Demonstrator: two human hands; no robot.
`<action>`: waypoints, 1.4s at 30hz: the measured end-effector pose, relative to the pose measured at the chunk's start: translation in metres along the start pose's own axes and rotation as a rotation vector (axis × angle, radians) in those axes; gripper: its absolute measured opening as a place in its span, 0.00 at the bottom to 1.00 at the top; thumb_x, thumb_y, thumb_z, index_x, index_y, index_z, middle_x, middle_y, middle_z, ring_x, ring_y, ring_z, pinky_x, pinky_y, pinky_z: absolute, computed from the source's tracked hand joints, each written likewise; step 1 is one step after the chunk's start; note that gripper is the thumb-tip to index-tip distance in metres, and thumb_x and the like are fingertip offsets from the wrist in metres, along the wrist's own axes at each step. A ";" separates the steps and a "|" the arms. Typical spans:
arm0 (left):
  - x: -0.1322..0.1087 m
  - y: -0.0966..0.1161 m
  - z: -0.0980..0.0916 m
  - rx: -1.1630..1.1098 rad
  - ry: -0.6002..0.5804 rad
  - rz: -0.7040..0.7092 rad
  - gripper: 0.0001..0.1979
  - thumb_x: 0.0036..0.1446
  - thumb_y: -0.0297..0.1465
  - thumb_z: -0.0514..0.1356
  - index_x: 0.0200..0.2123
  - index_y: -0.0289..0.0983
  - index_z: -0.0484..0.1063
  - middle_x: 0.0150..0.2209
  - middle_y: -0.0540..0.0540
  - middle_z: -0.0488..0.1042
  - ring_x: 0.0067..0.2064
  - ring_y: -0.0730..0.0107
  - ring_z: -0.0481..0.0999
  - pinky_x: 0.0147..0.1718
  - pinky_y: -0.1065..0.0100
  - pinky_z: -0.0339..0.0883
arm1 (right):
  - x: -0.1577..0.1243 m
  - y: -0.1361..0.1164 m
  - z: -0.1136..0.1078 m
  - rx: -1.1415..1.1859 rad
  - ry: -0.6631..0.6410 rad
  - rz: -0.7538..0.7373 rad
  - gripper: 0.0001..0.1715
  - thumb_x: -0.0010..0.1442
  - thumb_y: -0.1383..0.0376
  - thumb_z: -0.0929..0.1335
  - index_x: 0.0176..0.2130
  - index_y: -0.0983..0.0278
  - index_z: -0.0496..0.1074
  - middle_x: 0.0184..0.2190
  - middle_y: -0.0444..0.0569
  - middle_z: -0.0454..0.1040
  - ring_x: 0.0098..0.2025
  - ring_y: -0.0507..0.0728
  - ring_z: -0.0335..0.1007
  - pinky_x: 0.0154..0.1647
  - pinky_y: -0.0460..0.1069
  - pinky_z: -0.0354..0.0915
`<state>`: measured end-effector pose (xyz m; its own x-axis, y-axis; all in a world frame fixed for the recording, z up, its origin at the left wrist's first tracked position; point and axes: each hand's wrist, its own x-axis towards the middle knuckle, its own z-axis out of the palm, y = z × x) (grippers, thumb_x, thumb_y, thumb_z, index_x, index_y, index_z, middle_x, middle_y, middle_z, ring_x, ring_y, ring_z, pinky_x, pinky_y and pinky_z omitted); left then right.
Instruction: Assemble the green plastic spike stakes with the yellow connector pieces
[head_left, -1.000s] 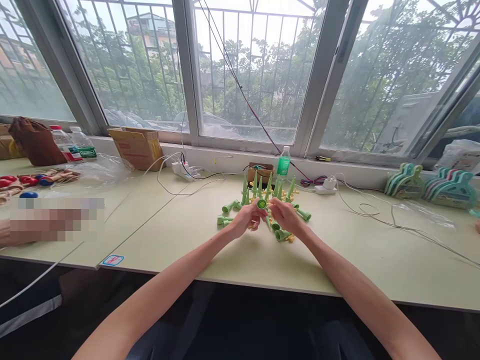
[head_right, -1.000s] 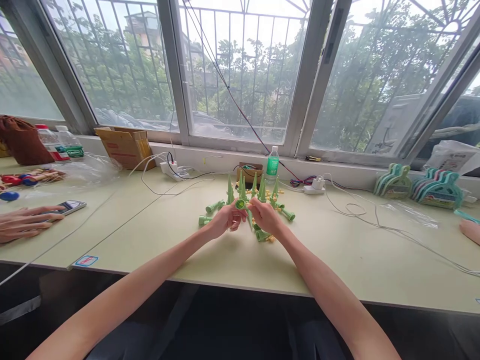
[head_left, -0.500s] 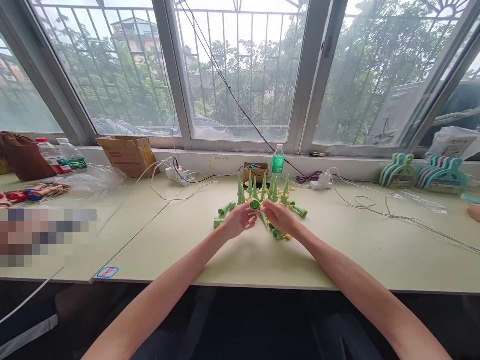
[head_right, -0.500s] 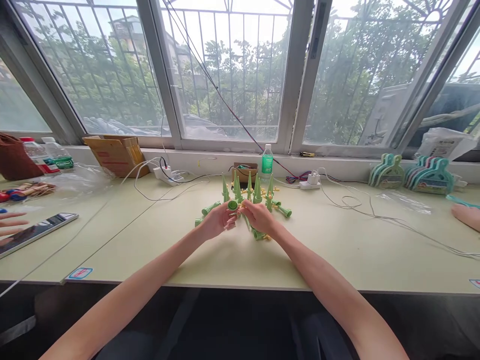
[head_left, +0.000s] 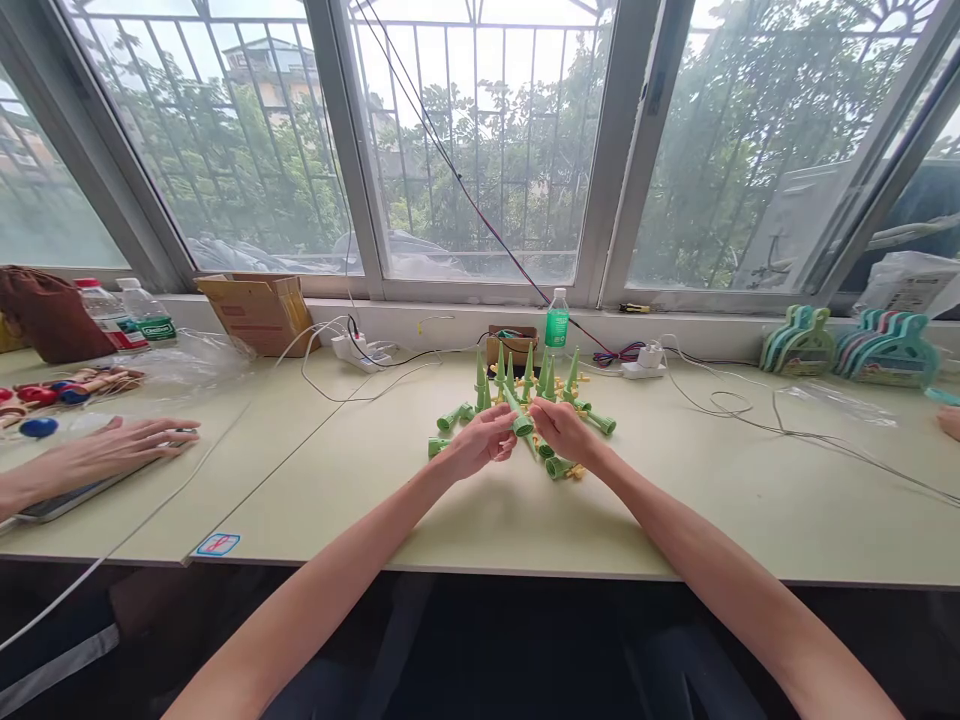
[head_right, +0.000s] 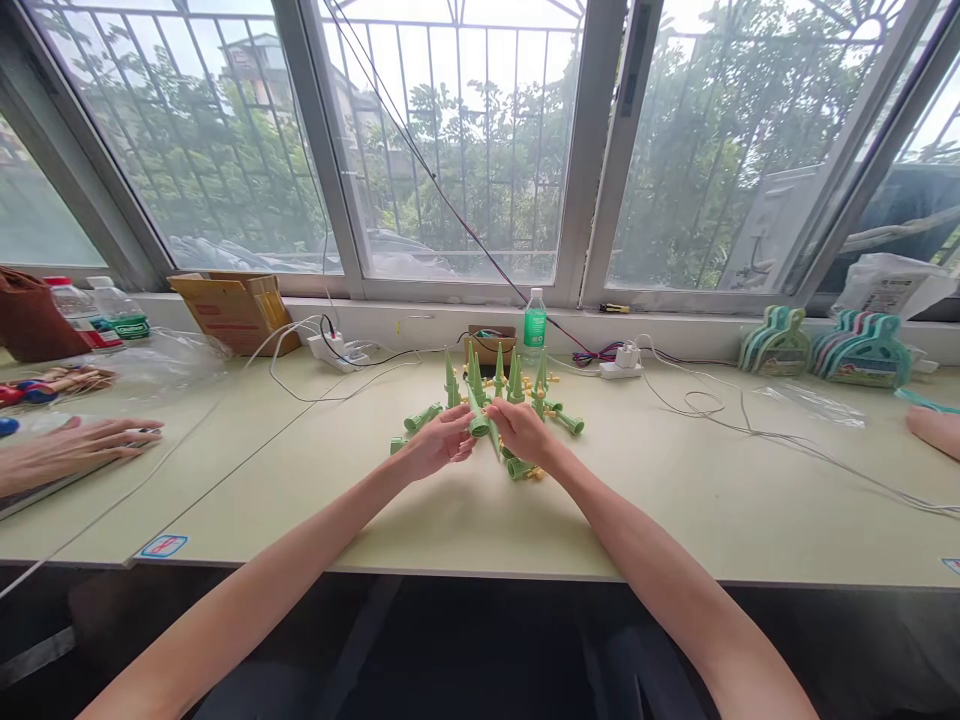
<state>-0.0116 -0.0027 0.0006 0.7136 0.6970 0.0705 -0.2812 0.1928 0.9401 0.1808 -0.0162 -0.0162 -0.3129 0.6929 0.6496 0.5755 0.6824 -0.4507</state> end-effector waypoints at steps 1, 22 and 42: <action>0.000 -0.001 0.000 0.048 0.008 0.024 0.17 0.52 0.39 0.67 0.36 0.36 0.63 0.24 0.55 0.62 0.20 0.81 0.63 0.16 0.77 0.53 | 0.000 0.000 0.000 -0.010 0.001 0.002 0.20 0.70 0.58 0.54 0.26 0.61 0.49 0.18 0.38 0.53 0.20 0.49 0.46 0.24 0.46 0.47; 0.009 -0.018 0.003 0.719 0.274 0.398 0.18 0.59 0.43 0.58 0.47 0.37 0.67 0.39 0.44 0.71 0.19 0.81 0.68 0.12 0.77 0.60 | 0.003 -0.001 0.001 -0.007 0.023 0.065 0.23 0.69 0.56 0.53 0.24 0.62 0.53 0.17 0.40 0.54 0.19 0.50 0.48 0.24 0.47 0.49; 0.007 -0.013 0.006 0.240 0.091 0.126 0.24 0.55 0.52 0.59 0.30 0.35 0.63 0.26 0.49 0.69 0.18 0.80 0.65 0.13 0.75 0.55 | 0.001 -0.002 -0.004 0.049 0.022 -0.024 0.22 0.69 0.55 0.54 0.26 0.61 0.54 0.20 0.41 0.59 0.22 0.50 0.53 0.26 0.47 0.54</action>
<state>0.0005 -0.0044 -0.0091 0.6191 0.7662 0.1721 -0.1967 -0.0609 0.9786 0.1822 -0.0176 -0.0121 -0.3092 0.6716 0.6733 0.5299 0.7096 -0.4645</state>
